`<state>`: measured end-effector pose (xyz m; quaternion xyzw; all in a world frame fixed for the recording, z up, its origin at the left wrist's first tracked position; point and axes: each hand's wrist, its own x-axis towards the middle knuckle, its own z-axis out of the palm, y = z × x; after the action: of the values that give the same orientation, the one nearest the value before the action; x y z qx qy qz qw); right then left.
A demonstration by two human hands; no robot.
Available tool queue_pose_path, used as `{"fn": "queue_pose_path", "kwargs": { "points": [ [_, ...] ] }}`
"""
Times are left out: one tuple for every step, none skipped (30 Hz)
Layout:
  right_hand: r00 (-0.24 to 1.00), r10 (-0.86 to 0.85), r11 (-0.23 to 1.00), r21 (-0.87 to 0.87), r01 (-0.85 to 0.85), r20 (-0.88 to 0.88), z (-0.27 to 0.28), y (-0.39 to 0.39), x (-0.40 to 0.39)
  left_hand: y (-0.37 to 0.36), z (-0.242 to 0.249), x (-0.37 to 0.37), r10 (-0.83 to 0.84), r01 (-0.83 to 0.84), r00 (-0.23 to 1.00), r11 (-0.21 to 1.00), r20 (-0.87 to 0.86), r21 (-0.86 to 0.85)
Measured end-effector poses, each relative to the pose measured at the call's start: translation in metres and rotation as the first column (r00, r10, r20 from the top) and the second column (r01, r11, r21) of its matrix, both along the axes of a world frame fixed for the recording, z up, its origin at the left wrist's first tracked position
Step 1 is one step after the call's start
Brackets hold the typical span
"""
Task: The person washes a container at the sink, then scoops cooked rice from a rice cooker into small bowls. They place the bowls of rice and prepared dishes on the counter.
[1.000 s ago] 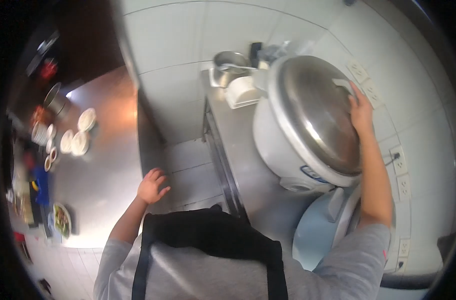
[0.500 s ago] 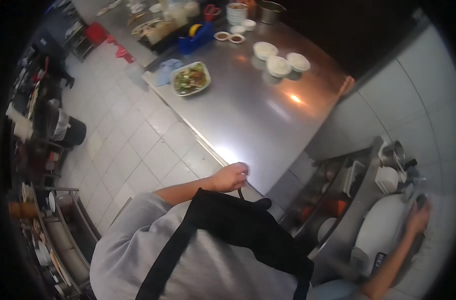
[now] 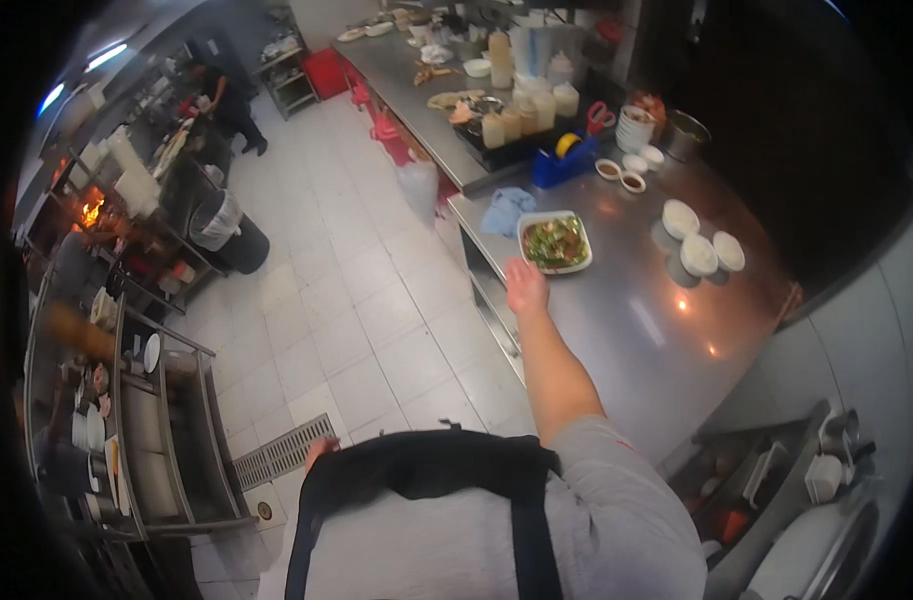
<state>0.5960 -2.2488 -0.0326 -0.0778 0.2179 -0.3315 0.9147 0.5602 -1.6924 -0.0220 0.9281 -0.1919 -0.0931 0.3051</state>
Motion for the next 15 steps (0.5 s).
{"fn": "queue_pose_path", "kwargs": {
  "points": [
    [0.992, -0.121, 0.990, 0.070, 0.123, -0.027, -0.005, -0.006, 0.020, 0.010, -0.018, 0.004, 0.025, -0.026, 0.991, 1.000, -0.131, -0.002],
    [0.990, -0.144, 0.988, 0.047, 0.144, 0.006, -0.058, -0.029, 0.043, 0.021, -0.036, 0.005, 0.060, -0.063, 0.963, 0.998, -0.263, -0.005],
    [0.988, -0.148, 0.989, 0.025, 0.148, 0.040, -0.073, -0.035, 0.058, 0.023, -0.047, 0.007, 0.105, -0.118, 0.914, 0.993, -0.392, -0.008],
    [0.975, -0.215, 0.976, 0.016, 0.216, -0.052, -0.085, -0.046, 0.068, 0.024, -0.061, 0.011, -0.027, 0.016, 0.973, 0.999, -0.228, -0.049],
    [0.949, -0.279, 0.960, -0.007, 0.281, -0.144, -0.054, -0.041, 0.063, 0.023, -0.072, 0.015, -0.154, 0.151, 0.986, 0.987, -0.055, -0.056],
    [0.908, -0.347, 0.937, -0.043, 0.347, -0.234, -0.035, -0.041, 0.057, 0.021, -0.080, 0.016, -0.279, 0.284, 0.953, 0.958, 0.116, -0.030],
    [0.899, -0.372, 0.918, 0.051, 0.393, -0.232, -0.038, -0.053, 0.056, 0.000, -0.051, 0.020, -0.128, 0.124, 0.991, 0.989, -0.042, -0.084],
    [0.886, -0.387, 0.910, 0.051, 0.412, -0.256, -0.038, -0.063, 0.051, -0.020, -0.030, 0.033, -0.106, 0.103, 0.994, 0.992, -0.032, -0.070],
    [0.875, -0.391, 0.910, 0.019, 0.413, -0.287, -0.033, -0.069, 0.044, -0.037, -0.013, 0.049, -0.092, 0.091, 0.995, 0.994, -0.023, -0.053],
    [0.861, -0.397, 0.910, -0.015, 0.414, -0.318, -0.028, -0.077, 0.036, -0.048, -0.008, 0.062, -0.088, 0.088, 0.996, 0.995, -0.013, -0.037],
    [0.849, -0.400, 0.910, -0.044, 0.411, -0.346, -0.024, -0.083, 0.027, -0.057, -0.015, 0.074, -0.091, 0.089, 0.995, 0.995, -0.036, -0.053],
    [0.837, -0.402, 0.911, -0.075, 0.405, -0.371, -0.021, -0.090, 0.017, -0.069, -0.027, 0.095, -0.100, 0.097, 0.994, 0.993, -0.051, -0.070],
    [0.825, -0.401, 0.914, -0.105, 0.393, -0.398, -0.014, -0.095, 0.006, -0.080, -0.040, 0.116, -0.109, 0.103, 0.992, 0.991, -0.066, -0.086],
    [0.811, -0.403, 0.914, -0.132, 0.384, -0.424, -0.007, -0.098, -0.006, -0.079, -0.090, 0.138, -0.166, 0.154, 0.980, 0.983, -0.112, -0.103],
    [0.796, -0.412, 0.910, -0.157, 0.383, -0.444, 0.003, -0.100, -0.016, -0.080, -0.137, 0.161, -0.221, 0.203, 0.962, 0.972, -0.159, -0.122]
  ]
}}
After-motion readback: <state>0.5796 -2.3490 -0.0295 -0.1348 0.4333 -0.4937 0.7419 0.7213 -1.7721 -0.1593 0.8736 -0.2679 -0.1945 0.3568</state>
